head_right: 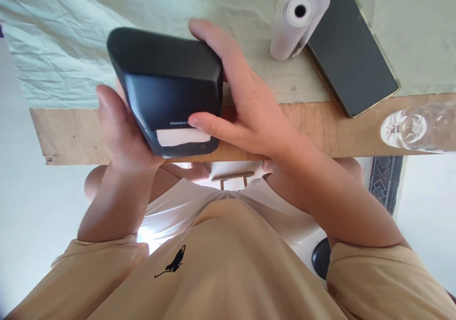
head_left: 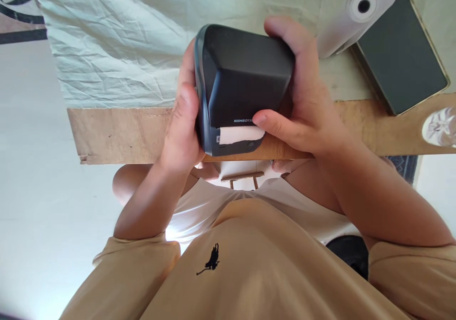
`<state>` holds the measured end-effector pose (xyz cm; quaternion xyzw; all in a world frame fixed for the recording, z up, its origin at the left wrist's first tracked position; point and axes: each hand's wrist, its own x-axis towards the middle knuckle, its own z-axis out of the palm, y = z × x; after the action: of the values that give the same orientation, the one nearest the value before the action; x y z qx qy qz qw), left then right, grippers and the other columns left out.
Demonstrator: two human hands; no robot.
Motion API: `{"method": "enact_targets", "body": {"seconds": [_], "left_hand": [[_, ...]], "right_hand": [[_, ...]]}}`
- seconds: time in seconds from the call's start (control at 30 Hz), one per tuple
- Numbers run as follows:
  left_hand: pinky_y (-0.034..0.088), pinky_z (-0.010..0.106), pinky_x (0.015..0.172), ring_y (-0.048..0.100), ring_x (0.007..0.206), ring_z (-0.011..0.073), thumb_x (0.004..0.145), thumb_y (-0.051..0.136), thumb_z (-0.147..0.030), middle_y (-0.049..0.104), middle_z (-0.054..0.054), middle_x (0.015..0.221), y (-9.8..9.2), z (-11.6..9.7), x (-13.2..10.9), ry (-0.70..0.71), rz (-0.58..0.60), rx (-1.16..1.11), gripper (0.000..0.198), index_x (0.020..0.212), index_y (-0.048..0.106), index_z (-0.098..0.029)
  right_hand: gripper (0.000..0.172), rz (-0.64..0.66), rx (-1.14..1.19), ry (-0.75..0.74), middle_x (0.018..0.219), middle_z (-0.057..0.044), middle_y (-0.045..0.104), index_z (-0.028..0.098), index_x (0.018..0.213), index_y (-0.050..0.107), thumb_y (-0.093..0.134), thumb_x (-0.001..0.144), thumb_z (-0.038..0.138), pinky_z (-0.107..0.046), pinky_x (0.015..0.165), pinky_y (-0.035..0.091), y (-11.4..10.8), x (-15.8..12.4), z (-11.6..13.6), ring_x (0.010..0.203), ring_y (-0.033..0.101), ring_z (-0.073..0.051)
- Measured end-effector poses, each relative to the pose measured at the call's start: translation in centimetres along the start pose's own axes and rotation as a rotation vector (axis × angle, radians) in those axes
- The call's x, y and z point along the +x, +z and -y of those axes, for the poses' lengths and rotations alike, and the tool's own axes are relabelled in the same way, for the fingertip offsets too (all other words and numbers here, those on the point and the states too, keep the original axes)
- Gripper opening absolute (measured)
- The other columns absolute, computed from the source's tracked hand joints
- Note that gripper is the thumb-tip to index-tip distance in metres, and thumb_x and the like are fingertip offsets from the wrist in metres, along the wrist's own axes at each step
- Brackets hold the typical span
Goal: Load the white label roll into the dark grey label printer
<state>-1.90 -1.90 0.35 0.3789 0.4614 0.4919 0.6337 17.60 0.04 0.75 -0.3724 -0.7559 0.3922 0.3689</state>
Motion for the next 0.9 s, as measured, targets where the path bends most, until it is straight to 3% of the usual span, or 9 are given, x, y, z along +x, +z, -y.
{"method": "enact_targets", "body": {"seconds": [0.1, 0.27, 0.47, 0.57, 0.67, 0.73, 0.8, 0.9], "left_hand": [[0.059, 0.048, 0.113, 0.060, 0.145, 0.0349, 0.089, 0.064, -0.082, 0.074, 0.008, 0.122, -0.6, 0.2, 0.1, 0.002, -0.002, -0.015, 0.061, 0.129, 0.071, -0.037], [0.053, 0.045, 0.122, 0.064, 0.140, 0.0321, 0.097, 0.057, -0.076, 0.077, 0.007, 0.120, -1.1, 0.3, 0.2, 0.050, 0.009, -0.103, 0.053, 0.105, 0.077, -0.027], [0.050, 0.049, 0.124, 0.057, 0.146, 0.0373, 0.094, 0.059, -0.079, 0.076, 0.011, 0.110, -1.3, 0.4, 0.1, 0.023, -0.050, -0.078, 0.057, 0.087, 0.070, -0.024], [0.053, 0.047, 0.118, 0.059, 0.142, 0.0370, 0.094, 0.057, -0.080, 0.071, 0.010, 0.090, -1.4, 0.5, 0.1, 0.046, -0.084, -0.044, 0.057, 0.080, 0.066, -0.026], [0.055, 0.042, 0.107, 0.066, 0.124, 0.0320, 0.094, 0.059, -0.079, 0.059, 0.007, 0.074, -1.5, 0.4, 0.1, 0.064, -0.086, -0.034, 0.055, 0.076, 0.066, -0.028], [0.054, 0.037, 0.095, 0.065, 0.098, 0.0250, 0.094, 0.066, -0.074, 0.055, 0.004, 0.071, -1.6, 0.1, 0.2, 0.065, -0.087, -0.031, 0.049, 0.076, 0.069, -0.028], [0.049, 0.034, 0.080, 0.053, 0.076, 0.0189, 0.093, 0.072, -0.070, 0.052, 0.002, 0.071, -1.7, -0.1, 0.3, 0.055, -0.110, -0.035, 0.047, 0.074, 0.069, -0.027], [0.040, 0.032, 0.068, 0.040, 0.068, 0.0163, 0.093, 0.078, -0.061, 0.047, 0.001, 0.072, -1.8, -0.2, 0.3, 0.038, -0.124, -0.052, 0.045, 0.070, 0.066, -0.025]], "right_hand": [[0.079, -0.004, -0.059, 0.007, 0.169, -0.017, 0.040, 0.013, 0.158, 0.038, 0.057, 0.102, 0.064, -0.039, 0.140, 0.038, -0.1, 0.0, 0.2, 0.162, 0.043, -0.021], [0.069, 0.020, -0.198, 0.049, 0.170, -0.011, 0.043, 0.019, 0.160, 0.041, 0.051, 0.105, 0.058, -0.042, 0.137, 0.043, -0.1, -0.1, 0.7, 0.162, 0.043, -0.022], [0.071, 0.039, -0.200, 0.070, 0.170, -0.010, 0.042, 0.021, 0.161, 0.041, 0.054, 0.101, 0.057, -0.044, 0.135, 0.046, -0.1, 0.0, 1.1, 0.159, 0.046, -0.025], [0.073, 0.030, -0.204, 0.062, 0.169, -0.009, 0.044, 0.022, 0.160, 0.041, 0.056, 0.099, 0.060, -0.042, 0.133, 0.049, -0.1, 0.0, 1.1, 0.158, 0.048, -0.024], [0.074, 0.033, -0.199, 0.070, 0.169, -0.008, 0.045, 0.023, 0.159, 0.042, 0.058, 0.098, 0.061, -0.040, 0.131, 0.051, -0.1, -0.1, 1.1, 0.157, 0.048, -0.023], [0.075, 0.034, -0.187, 0.073, 0.169, -0.008, 0.045, 0.022, 0.158, 0.041, 0.061, 0.097, 0.060, -0.040, 0.130, 0.051, -0.1, -0.1, 1.1, 0.157, 0.048, -0.022], [0.075, 0.033, -0.178, 0.079, 0.169, -0.009, 0.045, 0.021, 0.158, 0.041, 0.063, 0.097, 0.059, -0.040, 0.128, 0.052, -0.2, -0.1, 1.3, 0.157, 0.048, -0.023], [0.073, 0.041, -0.166, 0.080, 0.167, -0.010, 0.045, 0.020, 0.157, 0.042, 0.062, 0.098, 0.058, -0.040, 0.123, 0.055, -0.4, 0.0, 1.5, 0.156, 0.048, -0.025]]}}
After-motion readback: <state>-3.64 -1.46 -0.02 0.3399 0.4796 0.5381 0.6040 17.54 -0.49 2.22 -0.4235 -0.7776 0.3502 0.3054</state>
